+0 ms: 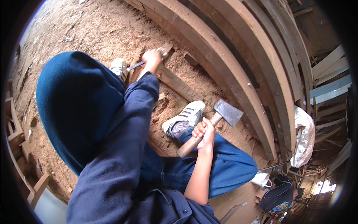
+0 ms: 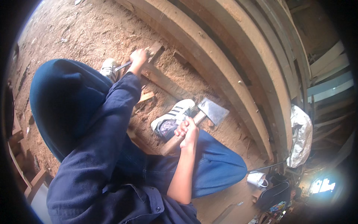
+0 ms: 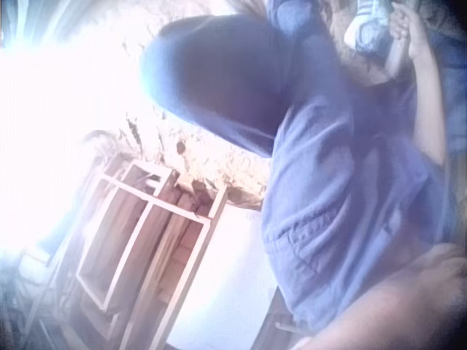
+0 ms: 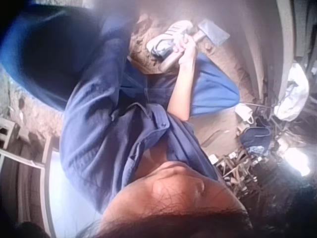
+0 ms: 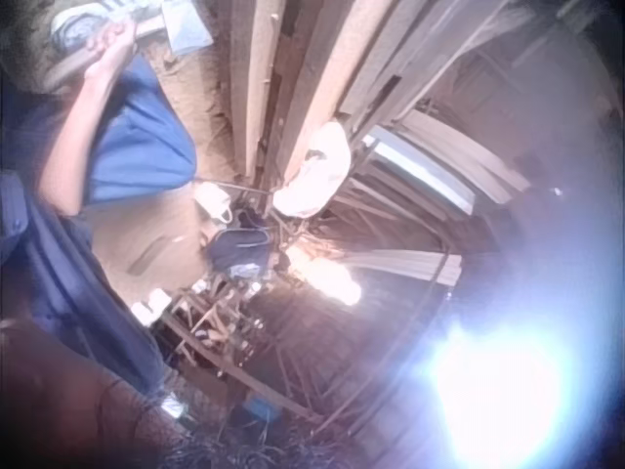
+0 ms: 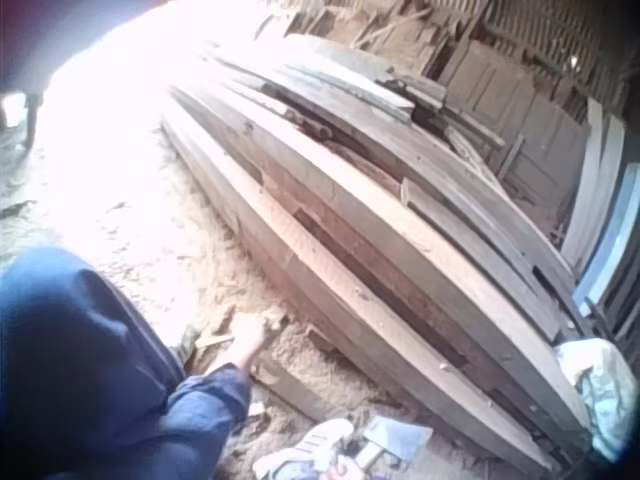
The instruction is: The person sits on the floor and uses a small axe to chip away at a short piece of wood held between their feet. They repeatedly strike the wood to remove small chips and shape it.
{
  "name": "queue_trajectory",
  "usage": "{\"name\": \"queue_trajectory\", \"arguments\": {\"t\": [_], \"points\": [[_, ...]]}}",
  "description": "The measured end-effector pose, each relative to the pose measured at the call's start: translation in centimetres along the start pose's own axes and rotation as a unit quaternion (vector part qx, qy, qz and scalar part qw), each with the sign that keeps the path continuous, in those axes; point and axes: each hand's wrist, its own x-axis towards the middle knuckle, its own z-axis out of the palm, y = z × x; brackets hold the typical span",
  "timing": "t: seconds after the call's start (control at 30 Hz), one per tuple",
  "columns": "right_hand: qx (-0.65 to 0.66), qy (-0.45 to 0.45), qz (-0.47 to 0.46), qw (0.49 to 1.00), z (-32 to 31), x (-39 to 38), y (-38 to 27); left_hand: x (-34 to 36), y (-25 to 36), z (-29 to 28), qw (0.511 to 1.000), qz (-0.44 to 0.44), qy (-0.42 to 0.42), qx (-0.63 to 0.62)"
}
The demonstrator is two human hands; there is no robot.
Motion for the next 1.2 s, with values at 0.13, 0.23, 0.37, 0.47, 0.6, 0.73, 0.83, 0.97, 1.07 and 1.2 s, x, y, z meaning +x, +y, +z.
{"name": "queue_trajectory", "arguments": {"t": [0.13,0.23,0.37,0.47,0.6,0.73,0.83,0.97,1.07,1.2], "points": [[-0.007,0.024,-0.024,0.999,0.2,-1.4,-0.9,-1.0,-1.6,1.4,0.998,-0.017,-0.029,-0.046],[-0.015,0.025,-0.016,0.999,1.7,-1.9,-0.4,-0.6,-3.5,1.2,0.998,0.016,0.002,-0.055],[0.002,0.035,0.026,0.999,3.3,-2.0,-0.1,0.6,-5.9,1.9,0.992,-0.003,0.040,-0.123],[0.064,-0.008,0.061,0.996,5.7,-2.4,0.5,0.5,-6.8,2.2,0.992,0.002,0.023,-0.121],[0.101,-0.074,0.143,0.982,9.6,-2.3,3.0,2.5,-8.5,1.7,0.989,0.086,-0.017,-0.122],[0.042,-0.038,0.171,0.984,9.9,-1.8,4.0,-1.4,-2.4,2.4,0.995,0.069,-0.050,-0.046],[0.047,-0.042,0.203,0.977,10.4,-1.1,4.0,-1.9,-0.8,2.0,0.998,0.057,-0.031,0.010],[0.071,-0.060,0.199,0.976,10.6,-0.1,3.2,-1.5,-0.5,2.2,0.996,0.077,-0.039,0.030],[0.081,-0.046,0.205,0.974,11.7,0.2,2.3,-0.8,-1.0,2.5,0.995,0.075,-0.059,0.038],[0.081,-0.020,0.193,0.978,12.3,1.7,2.6,0.7,-4.0,2.9,0.997,-0.002,-0.057,-0.051]]}}
